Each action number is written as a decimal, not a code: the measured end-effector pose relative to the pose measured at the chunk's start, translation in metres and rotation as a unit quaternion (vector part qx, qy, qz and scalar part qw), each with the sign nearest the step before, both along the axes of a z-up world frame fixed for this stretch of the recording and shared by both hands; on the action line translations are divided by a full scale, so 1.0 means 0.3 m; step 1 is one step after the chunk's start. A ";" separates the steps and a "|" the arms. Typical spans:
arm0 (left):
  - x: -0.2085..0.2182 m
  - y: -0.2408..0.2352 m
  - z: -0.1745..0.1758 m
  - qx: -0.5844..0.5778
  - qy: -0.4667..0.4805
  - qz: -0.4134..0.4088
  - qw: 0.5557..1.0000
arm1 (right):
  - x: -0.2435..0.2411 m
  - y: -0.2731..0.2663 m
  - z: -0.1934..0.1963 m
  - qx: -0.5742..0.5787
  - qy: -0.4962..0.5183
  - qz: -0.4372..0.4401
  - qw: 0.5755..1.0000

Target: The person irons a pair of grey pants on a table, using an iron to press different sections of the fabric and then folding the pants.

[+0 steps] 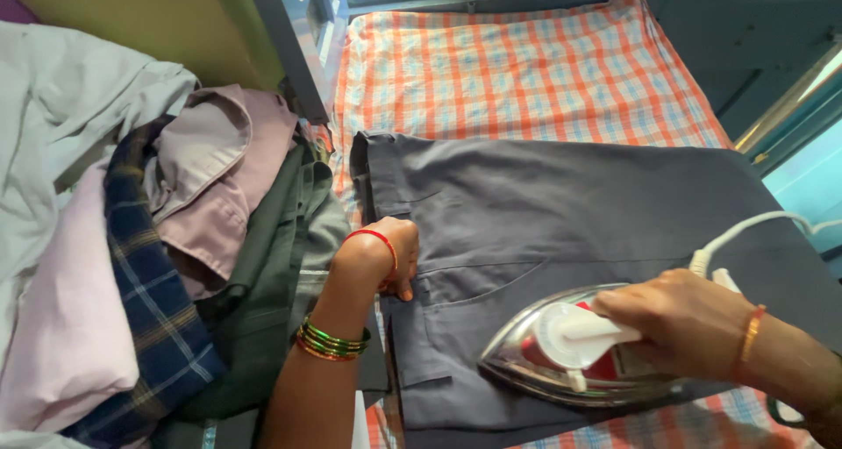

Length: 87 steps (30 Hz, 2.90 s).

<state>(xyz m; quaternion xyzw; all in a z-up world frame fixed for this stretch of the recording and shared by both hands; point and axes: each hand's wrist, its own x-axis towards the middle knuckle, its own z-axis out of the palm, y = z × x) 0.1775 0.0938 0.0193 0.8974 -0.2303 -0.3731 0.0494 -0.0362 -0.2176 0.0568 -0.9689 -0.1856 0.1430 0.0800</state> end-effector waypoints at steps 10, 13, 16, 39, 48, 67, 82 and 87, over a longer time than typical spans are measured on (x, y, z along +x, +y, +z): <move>-0.039 -0.011 0.029 0.012 -0.034 0.022 0.999 | -0.182 -0.213 -0.110 -0.012 -0.107 -0.210 0.972; -0.065 -0.020 0.057 0.036 -0.077 0.013 0.996 | -0.196 -0.151 -0.088 -0.050 -0.139 -0.294 0.944; -0.147 -0.047 0.073 0.001 -0.222 -0.022 0.975 | -0.158 -0.117 -0.041 -0.096 -0.135 -0.321 0.933; -0.464 -0.334 -0.028 -0.270 -0.058 -0.329 0.903 | 0.383 0.097 0.104 -0.063 -0.181 -0.152 0.970; -0.446 -0.353 -0.031 -0.253 -0.039 -0.337 0.906 | 0.474 0.160 0.085 -0.028 -0.194 -0.099 0.976; -0.427 -0.311 -0.050 -0.326 -0.005 -0.296 0.898 | 0.312 -0.094 0.083 -0.113 -0.081 -0.237 0.962; -0.442 -0.340 -0.151 -0.383 -0.280 -0.369 0.799 | 0.153 -0.242 0.046 -0.142 -0.125 -0.340 0.921; -0.442 -0.344 -0.179 -0.338 -0.286 -0.395 0.805 | 0.255 -0.205 0.054 -0.135 -0.139 -0.287 0.938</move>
